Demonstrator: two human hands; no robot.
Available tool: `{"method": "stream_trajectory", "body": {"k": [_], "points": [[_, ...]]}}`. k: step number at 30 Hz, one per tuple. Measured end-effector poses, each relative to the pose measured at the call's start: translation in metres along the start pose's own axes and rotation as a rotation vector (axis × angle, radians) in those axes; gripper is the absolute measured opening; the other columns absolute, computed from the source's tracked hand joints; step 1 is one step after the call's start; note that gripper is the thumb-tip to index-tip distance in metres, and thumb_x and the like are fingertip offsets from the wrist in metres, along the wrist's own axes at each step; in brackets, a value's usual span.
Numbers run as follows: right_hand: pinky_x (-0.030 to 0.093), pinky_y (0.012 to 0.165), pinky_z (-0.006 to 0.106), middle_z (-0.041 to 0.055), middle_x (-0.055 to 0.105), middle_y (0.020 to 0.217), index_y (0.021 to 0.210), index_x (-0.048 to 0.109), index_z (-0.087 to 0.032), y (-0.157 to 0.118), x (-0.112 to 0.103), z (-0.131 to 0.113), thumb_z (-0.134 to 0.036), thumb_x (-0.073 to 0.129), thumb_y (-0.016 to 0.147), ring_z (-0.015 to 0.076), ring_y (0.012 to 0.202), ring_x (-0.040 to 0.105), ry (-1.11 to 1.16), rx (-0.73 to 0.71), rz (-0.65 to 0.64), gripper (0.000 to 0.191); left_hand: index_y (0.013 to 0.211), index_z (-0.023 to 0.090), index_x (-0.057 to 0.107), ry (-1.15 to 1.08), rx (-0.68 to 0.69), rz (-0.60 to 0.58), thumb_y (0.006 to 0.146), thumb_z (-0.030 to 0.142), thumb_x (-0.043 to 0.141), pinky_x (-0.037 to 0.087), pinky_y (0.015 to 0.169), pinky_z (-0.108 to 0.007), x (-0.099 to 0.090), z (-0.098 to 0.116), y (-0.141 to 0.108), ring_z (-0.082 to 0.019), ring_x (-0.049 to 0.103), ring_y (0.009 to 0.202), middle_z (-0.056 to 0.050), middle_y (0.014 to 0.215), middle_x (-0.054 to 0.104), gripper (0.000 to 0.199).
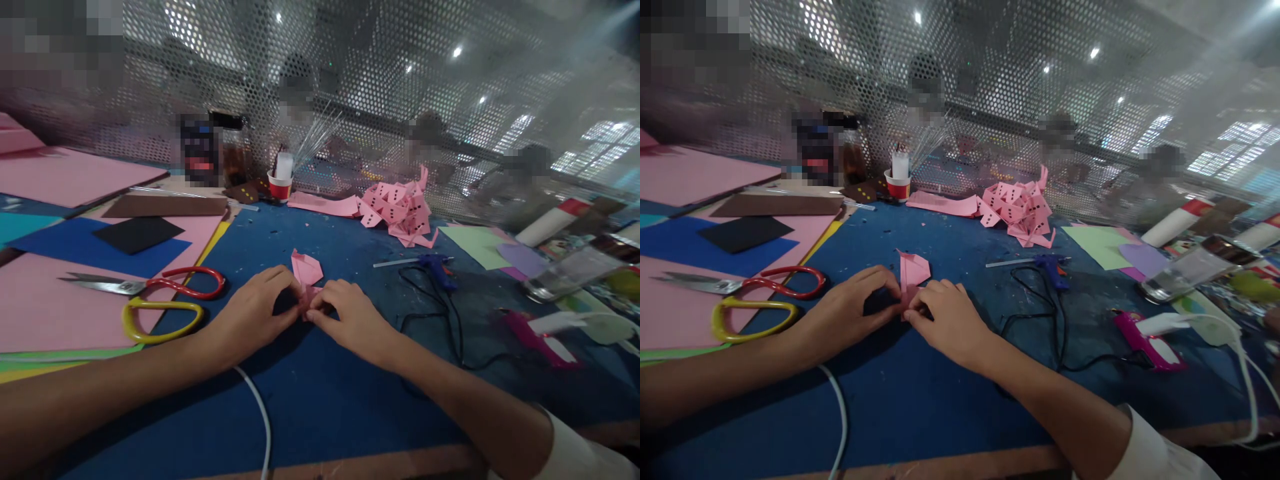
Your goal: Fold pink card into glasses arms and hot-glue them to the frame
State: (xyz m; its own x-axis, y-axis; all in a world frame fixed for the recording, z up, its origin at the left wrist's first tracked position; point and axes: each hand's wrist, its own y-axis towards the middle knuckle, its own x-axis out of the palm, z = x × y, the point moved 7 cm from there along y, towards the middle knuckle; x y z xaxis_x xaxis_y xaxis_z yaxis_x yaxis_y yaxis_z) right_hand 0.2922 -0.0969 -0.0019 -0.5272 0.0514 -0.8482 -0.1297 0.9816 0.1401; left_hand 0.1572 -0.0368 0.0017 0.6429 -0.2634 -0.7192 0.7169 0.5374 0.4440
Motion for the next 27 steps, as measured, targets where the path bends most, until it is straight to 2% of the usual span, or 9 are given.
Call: {"method": "stream_trajectory", "body": {"k": [2,5,9,17,27], "points": [[0.035,0.084,0.035,-0.0005,0.070,0.091,0.086,0.068,-0.019,0.000,0.000,-0.002,-0.024,0.073,0.096,0.0182,0.093,0.059,-0.022,-0.010,-0.011,0.012,0.097,0.020,0.064,0.057,0.062,0.026,0.091,0.014,0.065,0.048,0.085,-0.034,-0.001,0.005,-0.002,-0.021,0.061,0.095,-0.003,0.099,0.066,0.009],[0.034,0.081,0.035,0.0002,0.070,0.093,0.088,0.067,-0.019,0.000,0.001,-0.003,-0.025,0.070,0.097,0.0182,0.092,0.057,-0.055,-0.024,-0.022,0.012,0.104,0.020,0.067,0.126,0.182,0.005,0.096,0.012,0.059,0.048,0.088,-0.036,0.001,0.012,-0.005,-0.022,0.060,0.099,-0.005,0.106,0.067,0.014],[0.034,0.081,0.035,0.0002,0.069,0.092,0.089,0.066,-0.019,0.000,0.002,-0.001,-0.025,0.070,0.097,0.0187,0.093,0.057,-0.068,-0.027,-0.008,0.011,0.104,0.019,0.072,0.222,0.283,-0.011,0.101,0.014,0.056,0.046,0.089,-0.038,0.002,0.017,-0.009,-0.023,0.062,0.099,-0.007,0.108,0.070,0.017],[0.036,0.085,0.035,0.0002,0.069,0.096,0.090,0.066,-0.020,-0.002,0.002,0.000,-0.024,0.072,0.095,0.0189,0.096,0.058,-0.066,-0.014,-0.010,0.008,0.096,0.019,0.074,0.311,0.343,-0.050,0.102,0.014,0.055,0.047,0.083,-0.036,0.002,0.025,-0.013,-0.022,0.064,0.096,-0.006,0.105,0.074,0.021],[0.036,0.084,0.036,0.0005,0.069,0.098,0.089,0.064,-0.021,-0.002,0.001,-0.002,-0.028,0.071,0.097,0.0191,0.096,0.058,-0.074,-0.006,-0.013,0.012,0.101,0.017,0.070,0.364,0.410,-0.045,0.102,0.013,0.052,0.050,0.087,-0.038,0.002,0.029,-0.018,-0.023,0.067,0.097,-0.007,0.104,0.076,0.019]]}}
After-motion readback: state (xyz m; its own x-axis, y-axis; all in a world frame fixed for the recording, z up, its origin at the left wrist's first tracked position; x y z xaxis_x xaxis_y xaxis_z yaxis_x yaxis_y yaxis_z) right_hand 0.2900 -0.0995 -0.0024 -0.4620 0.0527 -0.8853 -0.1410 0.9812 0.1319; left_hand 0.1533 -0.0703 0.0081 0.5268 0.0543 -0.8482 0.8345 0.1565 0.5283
